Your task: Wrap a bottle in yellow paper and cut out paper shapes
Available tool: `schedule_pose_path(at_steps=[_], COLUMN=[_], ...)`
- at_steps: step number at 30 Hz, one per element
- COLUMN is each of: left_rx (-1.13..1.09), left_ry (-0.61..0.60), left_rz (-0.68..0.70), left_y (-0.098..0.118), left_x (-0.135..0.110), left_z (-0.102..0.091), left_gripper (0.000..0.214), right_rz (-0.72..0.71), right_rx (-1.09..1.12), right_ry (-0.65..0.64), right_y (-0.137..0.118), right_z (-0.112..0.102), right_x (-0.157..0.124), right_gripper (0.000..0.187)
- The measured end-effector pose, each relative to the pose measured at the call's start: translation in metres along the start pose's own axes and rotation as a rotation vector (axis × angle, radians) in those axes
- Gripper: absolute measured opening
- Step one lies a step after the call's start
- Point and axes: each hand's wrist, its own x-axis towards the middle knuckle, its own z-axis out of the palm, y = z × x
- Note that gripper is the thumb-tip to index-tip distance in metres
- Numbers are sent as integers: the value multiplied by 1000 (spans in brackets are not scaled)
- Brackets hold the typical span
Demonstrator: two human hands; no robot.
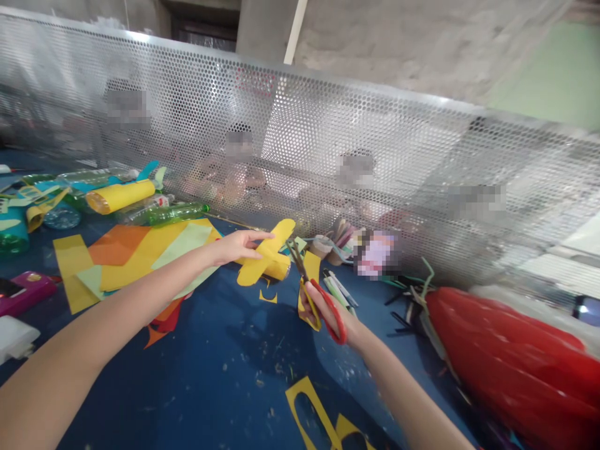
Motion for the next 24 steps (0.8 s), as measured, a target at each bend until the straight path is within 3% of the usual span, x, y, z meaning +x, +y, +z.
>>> schedule_pose_path(at_steps=[3, 8, 12, 24], left_rx=[-3, 23, 43, 106], left_ry=[35, -33, -138, -305], left_rz=[0, -33, -55, -74], left_y=[4, 8, 8, 14], left_x=[-1, -4, -6, -10], left_z=[-6, -9, -9, -1], left_gripper=[61, 64, 65, 65], right_rz=[169, 156, 158, 87], right_rx=[-49, -164, -189, -311], right_ry=[-175, -271, -297, -354], right_y=[-1, 5, -1, -11], right_z=[-3, -7, -7, 3], right_x=[-6, -8, -12, -23], right_gripper=[51, 48, 49, 50])
